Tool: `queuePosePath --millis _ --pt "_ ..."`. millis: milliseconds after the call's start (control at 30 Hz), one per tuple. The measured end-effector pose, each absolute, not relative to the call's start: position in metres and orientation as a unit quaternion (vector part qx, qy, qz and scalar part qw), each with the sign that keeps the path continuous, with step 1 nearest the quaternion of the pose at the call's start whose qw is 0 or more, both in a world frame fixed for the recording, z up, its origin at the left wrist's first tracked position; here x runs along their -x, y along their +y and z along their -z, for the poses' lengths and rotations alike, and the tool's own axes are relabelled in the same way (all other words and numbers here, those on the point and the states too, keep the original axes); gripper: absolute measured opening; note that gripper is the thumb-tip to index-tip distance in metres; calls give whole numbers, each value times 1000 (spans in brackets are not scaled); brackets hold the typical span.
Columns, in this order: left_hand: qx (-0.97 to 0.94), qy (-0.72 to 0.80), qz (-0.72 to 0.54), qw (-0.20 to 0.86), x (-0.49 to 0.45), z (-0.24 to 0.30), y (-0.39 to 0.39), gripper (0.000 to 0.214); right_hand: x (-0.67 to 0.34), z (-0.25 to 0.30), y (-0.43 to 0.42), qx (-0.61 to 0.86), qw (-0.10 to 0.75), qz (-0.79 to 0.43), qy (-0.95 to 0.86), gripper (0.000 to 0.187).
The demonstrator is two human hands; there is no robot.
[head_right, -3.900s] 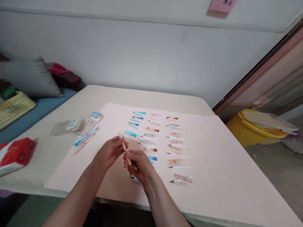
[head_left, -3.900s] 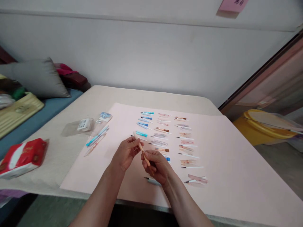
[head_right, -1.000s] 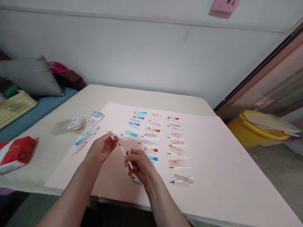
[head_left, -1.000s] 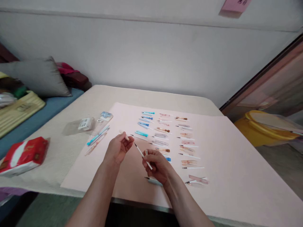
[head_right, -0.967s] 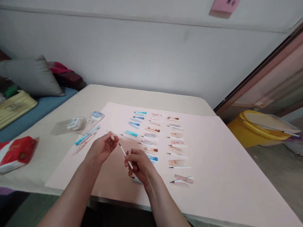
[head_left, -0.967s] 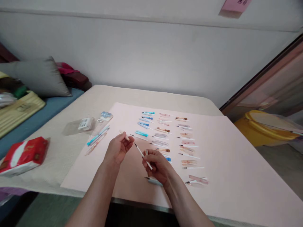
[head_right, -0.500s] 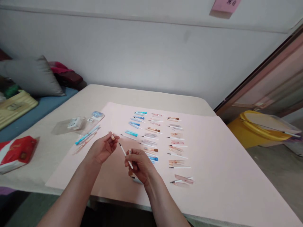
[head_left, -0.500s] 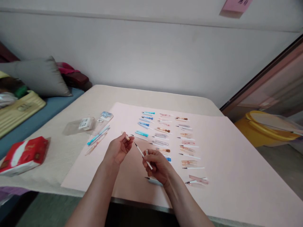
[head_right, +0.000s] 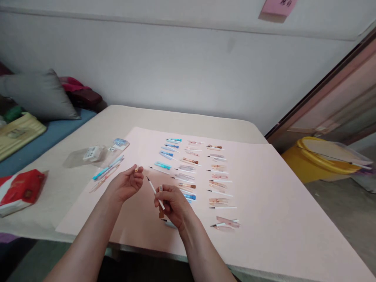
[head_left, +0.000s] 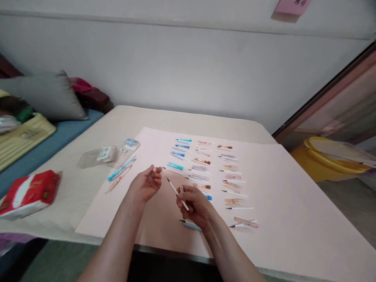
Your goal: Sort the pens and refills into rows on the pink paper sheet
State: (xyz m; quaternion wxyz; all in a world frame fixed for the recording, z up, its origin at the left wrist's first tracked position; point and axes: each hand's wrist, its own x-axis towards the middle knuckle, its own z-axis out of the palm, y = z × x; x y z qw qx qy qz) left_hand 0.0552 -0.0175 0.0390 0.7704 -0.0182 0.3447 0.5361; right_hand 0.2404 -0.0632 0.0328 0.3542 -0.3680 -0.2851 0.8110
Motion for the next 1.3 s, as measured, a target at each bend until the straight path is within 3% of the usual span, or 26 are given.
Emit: queuePosePath --millis 900,1300 --pt "-59 411 -531 738 -67 -37 -21 8 -241 -32 -63 373 363 -805 -286 12" --pt "-124 543 -474 682 -75 -16 -24 5 -248 -32 -46 445 383 -735 -340 14"
